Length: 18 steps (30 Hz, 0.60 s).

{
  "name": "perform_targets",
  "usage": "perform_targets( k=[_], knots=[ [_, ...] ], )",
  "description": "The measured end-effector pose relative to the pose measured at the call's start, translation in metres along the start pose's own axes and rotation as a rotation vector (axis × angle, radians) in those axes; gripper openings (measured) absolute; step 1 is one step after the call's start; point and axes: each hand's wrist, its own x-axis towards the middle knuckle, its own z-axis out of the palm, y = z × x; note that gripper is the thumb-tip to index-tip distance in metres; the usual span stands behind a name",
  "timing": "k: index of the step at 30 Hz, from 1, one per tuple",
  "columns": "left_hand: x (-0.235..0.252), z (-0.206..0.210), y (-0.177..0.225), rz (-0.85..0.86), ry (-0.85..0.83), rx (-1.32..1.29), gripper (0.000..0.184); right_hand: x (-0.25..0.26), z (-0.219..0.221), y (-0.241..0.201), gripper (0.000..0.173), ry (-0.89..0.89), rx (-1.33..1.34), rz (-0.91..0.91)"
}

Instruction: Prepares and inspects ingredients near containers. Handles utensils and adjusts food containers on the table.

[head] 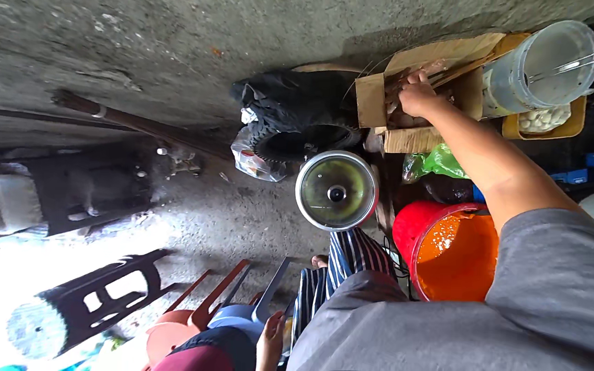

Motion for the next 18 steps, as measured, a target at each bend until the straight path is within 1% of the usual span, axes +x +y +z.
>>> perform_targets(
  k=[3,5,7,10,12,14,16,18],
  knots=[
    [0.004,0.002,-0.007,0.007,-0.011,-0.006,0.038,-0.027,-0.039,-0.005,0.030,-0.092,0.170,-0.024],
    [0.008,0.003,-0.009,0.078,-0.013,0.010,0.037,-0.058,-0.078,-0.018,0.032,-0.142,0.218,-0.017],
    [0.011,0.000,0.000,0.184,0.007,0.016,0.036,-0.093,-0.117,-0.035,0.034,-0.183,0.239,-0.046],
    [0.010,-0.017,0.040,0.424,0.070,-0.019,0.035,-0.142,-0.161,-0.067,0.033,-0.180,0.319,-0.169],
    [-0.003,-0.038,0.082,0.632,0.146,-0.065,0.037,-0.171,-0.185,-0.100,0.032,-0.219,0.405,-0.327],
    [-0.023,-0.064,0.124,0.814,0.241,-0.114,0.044,-0.189,-0.203,-0.143,0.031,-0.283,0.405,-0.563],
    [-0.045,-0.092,0.156,1.000,0.308,-0.157,0.053,-0.206,-0.215,-0.200,0.030,-0.323,0.299,-0.807],
    [-0.066,-0.116,0.180,1.215,0.329,-0.243,0.059,-0.227,-0.217,-0.264,0.027,-0.299,0.103,-1.017]
  ],
)
